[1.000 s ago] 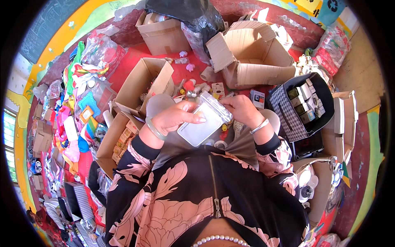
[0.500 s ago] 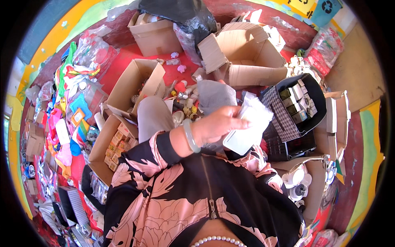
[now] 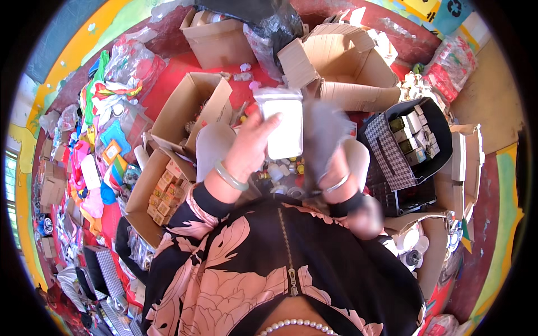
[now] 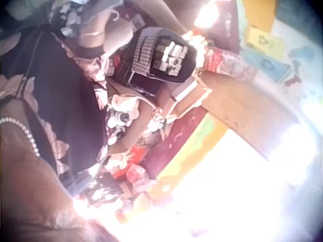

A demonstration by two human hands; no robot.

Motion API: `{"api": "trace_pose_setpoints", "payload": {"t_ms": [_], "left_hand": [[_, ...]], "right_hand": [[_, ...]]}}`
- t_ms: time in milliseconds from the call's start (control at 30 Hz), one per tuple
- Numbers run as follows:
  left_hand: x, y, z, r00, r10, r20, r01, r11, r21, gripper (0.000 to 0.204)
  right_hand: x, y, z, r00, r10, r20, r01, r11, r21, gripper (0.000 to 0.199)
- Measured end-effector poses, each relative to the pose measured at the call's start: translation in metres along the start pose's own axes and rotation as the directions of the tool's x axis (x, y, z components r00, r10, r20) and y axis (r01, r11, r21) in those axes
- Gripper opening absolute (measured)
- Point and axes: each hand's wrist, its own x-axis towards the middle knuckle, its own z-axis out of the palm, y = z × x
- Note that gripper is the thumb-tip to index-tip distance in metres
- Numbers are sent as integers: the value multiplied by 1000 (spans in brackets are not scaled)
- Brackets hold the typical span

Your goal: The person sits on a cluttered floor and wipes various small items with a grey cloth. They handle a white rectangular object, a white bottle, a small yellow container, and a black remote control, cleaning each one before placing it down.

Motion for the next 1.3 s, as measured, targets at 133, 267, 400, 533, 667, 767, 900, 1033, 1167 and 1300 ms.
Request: {"api": "trace_pose_setpoints", "payload": {"t_ms": [133,267,400,533,667,767,900,1033,1167,1300], "left_hand": [[-4,-23,10,984,174,-32,-164,966,199,37],[-6,-18,14,962,274,22,-256,866,430,33],[-9,-20,11,960,280,31,-274,903,330,30],[-8,-9,8,987,127,99,-145,969,198,36],[-6,-6,1,997,21,71,-50,901,431,38],[-7,-16,-9,1000,1,5,-3,952,306,33],[-5,-14,-5,984,-104,-142,98,994,-49,33],[-4,-26,3,976,4,-218,-5,1000,-2,43],[-24,-33,30,1000,-28,-7,28,997,66,50],[-17,-32,39,995,-96,-32,98,990,98,39]], "right_hand": [[11,56,1,907,-341,249,317,160,-935,44],[10,49,0,783,-451,429,400,-163,-902,42],[4,39,3,762,-485,430,343,-261,-902,44],[0,35,4,731,-515,447,288,-361,-887,52],[-2,15,8,679,-626,383,220,-325,-920,52],[-6,7,14,664,-709,238,332,-6,-943,48],[-14,-8,23,882,-427,197,403,471,-785,44],[-4,23,18,809,-407,423,543,243,-804,38],[5,12,11,749,-534,393,513,91,-854,22],[5,-6,-4,530,-623,575,422,-395,-816,35]]}}
